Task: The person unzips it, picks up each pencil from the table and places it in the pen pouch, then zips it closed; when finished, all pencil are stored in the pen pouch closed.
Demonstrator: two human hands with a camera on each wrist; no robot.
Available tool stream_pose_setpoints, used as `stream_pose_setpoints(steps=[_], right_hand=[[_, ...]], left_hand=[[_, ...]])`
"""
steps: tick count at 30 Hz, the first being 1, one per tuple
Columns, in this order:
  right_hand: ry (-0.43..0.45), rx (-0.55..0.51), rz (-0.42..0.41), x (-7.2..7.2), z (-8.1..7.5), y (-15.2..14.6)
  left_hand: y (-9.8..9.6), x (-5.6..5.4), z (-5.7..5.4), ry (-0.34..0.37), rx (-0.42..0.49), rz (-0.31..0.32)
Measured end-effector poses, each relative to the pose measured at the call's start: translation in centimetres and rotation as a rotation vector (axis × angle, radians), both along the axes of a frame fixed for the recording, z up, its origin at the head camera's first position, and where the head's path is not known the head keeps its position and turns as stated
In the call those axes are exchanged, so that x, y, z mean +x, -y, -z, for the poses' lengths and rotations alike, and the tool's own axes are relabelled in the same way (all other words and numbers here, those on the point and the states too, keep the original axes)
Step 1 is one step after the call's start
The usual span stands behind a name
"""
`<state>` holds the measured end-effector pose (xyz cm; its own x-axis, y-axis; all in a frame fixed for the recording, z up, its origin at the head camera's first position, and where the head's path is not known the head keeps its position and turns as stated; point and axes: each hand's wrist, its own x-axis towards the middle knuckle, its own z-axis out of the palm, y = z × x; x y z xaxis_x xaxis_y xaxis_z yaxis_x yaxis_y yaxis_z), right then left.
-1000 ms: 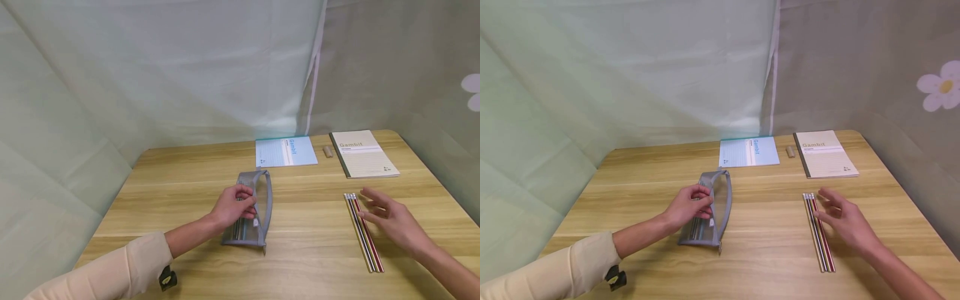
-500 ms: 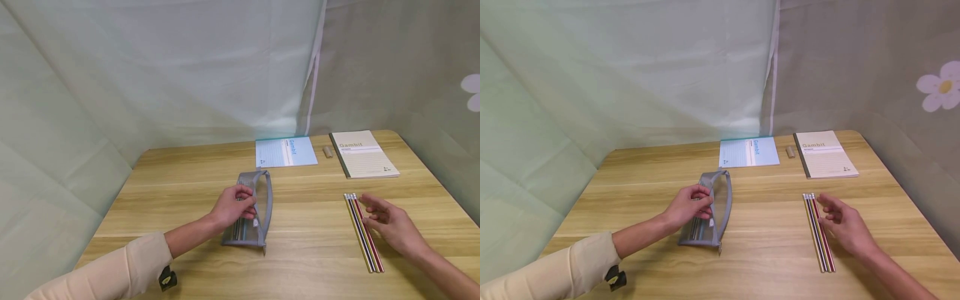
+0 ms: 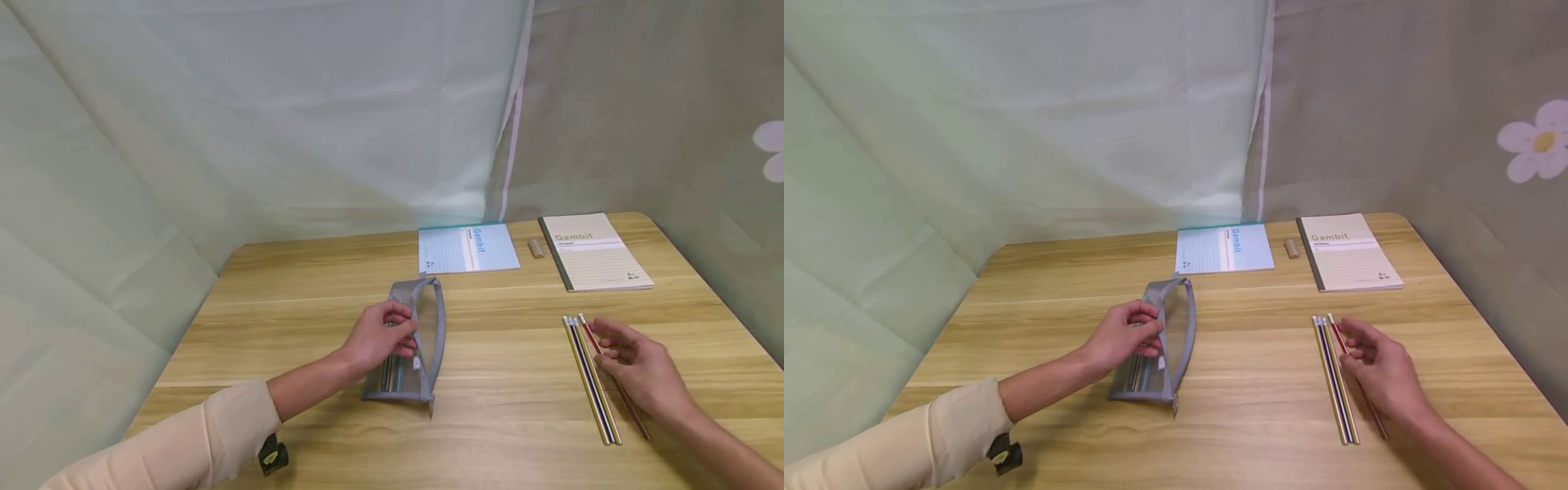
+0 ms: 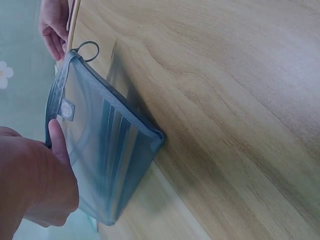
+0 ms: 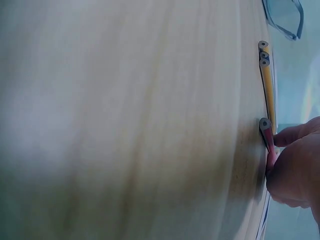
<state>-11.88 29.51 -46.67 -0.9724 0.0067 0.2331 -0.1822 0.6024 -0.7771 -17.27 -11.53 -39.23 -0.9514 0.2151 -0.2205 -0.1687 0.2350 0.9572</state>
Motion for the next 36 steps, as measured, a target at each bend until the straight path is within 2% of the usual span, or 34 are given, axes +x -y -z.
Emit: stream_pose_setpoints(steps=[5, 15, 28, 36], right_hand=[[-0.02, 0.024, 0.022, 0.0, 0.1, 0.2], [-0.004, 0.047, 0.089, 0.0, -0.3, 0.6], [0.208, -0.004, 0.127, -0.9, -2.6, 0.4], [0.268, -0.147, 0.084, -2.7, -5.0, 0.9]], left_hand=[[0.0, 0.0, 0.0, -0.004, -0.002, -0.001], [0.0, 0.0, 0.0, 0.005, 0.002, 0.001], [-0.1, 0.1, 0.0, 0.007, -0.011, 0.008], [0.0, 0.0, 0.1, 0.005, -0.02, 0.005]])
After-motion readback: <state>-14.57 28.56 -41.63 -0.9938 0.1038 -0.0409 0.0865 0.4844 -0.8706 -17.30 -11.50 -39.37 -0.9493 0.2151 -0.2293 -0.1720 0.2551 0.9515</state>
